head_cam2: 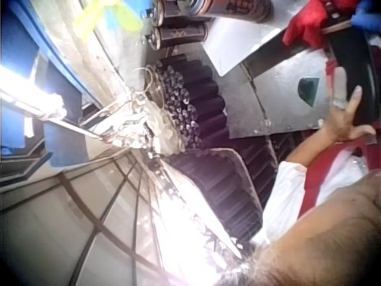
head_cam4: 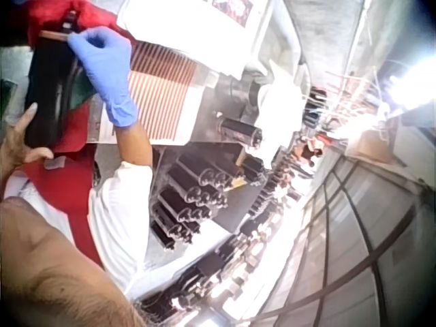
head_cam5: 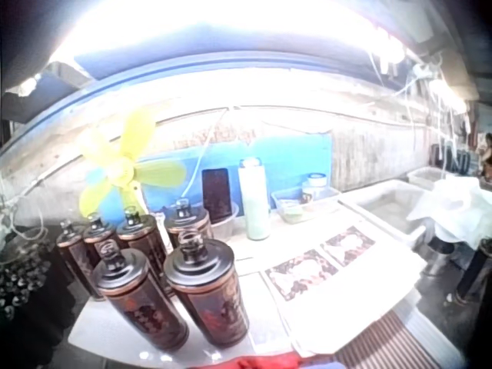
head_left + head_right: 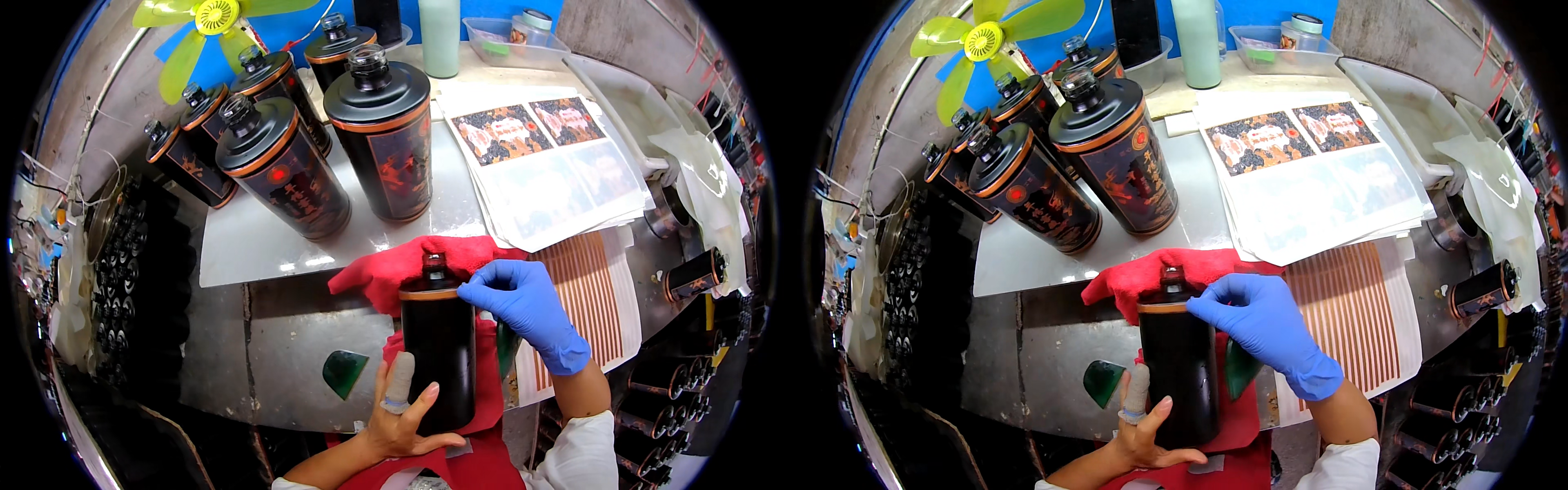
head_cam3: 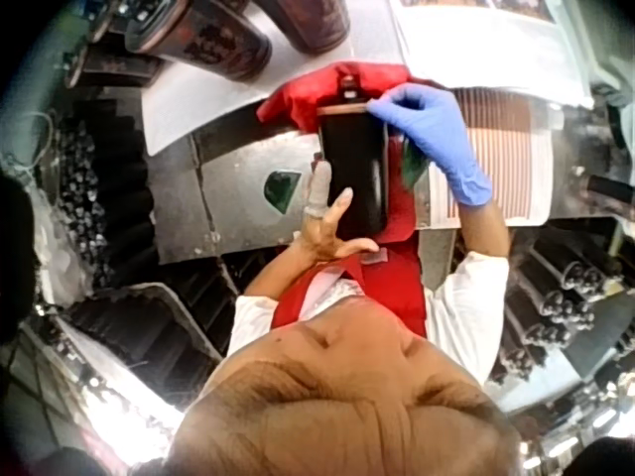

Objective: The person applies decorative labels and copper-colored strips to cylindrical black containers. They wipe the containers with a green cloth, align and press the labels, and smooth the edges before placing finished units on a nearby shelf.

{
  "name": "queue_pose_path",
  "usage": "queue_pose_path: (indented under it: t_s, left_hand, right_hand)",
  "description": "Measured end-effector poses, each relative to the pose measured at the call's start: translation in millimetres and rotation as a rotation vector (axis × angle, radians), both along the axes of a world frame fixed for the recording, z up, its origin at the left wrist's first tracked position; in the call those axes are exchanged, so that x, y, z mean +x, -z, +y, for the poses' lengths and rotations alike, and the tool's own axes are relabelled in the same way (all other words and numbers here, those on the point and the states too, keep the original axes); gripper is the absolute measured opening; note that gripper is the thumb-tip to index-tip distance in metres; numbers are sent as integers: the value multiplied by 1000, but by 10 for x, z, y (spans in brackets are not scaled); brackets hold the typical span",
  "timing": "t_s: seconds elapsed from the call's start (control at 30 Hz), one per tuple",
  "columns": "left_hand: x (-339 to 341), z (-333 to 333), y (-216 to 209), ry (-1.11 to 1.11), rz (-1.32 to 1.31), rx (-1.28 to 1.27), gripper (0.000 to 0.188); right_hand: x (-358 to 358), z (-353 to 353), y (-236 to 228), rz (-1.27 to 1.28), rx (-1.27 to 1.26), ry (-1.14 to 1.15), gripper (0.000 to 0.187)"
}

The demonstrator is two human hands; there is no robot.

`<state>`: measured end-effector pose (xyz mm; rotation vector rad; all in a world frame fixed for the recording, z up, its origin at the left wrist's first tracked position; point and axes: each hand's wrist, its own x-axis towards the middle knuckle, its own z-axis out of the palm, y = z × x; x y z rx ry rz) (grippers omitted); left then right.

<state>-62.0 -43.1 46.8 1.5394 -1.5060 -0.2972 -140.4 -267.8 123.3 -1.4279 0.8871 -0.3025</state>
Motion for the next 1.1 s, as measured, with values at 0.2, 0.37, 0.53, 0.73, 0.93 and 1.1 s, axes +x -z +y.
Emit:
queue_pose_path:
  t_s: [0.2,0.37,0.53,0.73,0.93,1.1]
  left_hand:
    - [-109,-221,-358,5,-587,136,62]
    - [-85,-142,-185,3,-532,123,59]
    - [67,-30,-4,97,-123,60,72]
    - [322,-11,-9,-67,340,-4,63]
    - [442,-930,-437,-264,730,-205,66]
    - [442,-1054,-363,-322,801,-125,65]
  right_hand:
    - [-3,-26,-28,45,2,-6,19]
    - [27,-27,-66,52,10,-34,17]
    - [-37,-57,-37,22,-23,32,17]
    - [-237,-91,138,-62,72,213,15]
    - [-680,-141,596,-194,821,437,33]
    - [-851,66,539,-189,633,333,34]
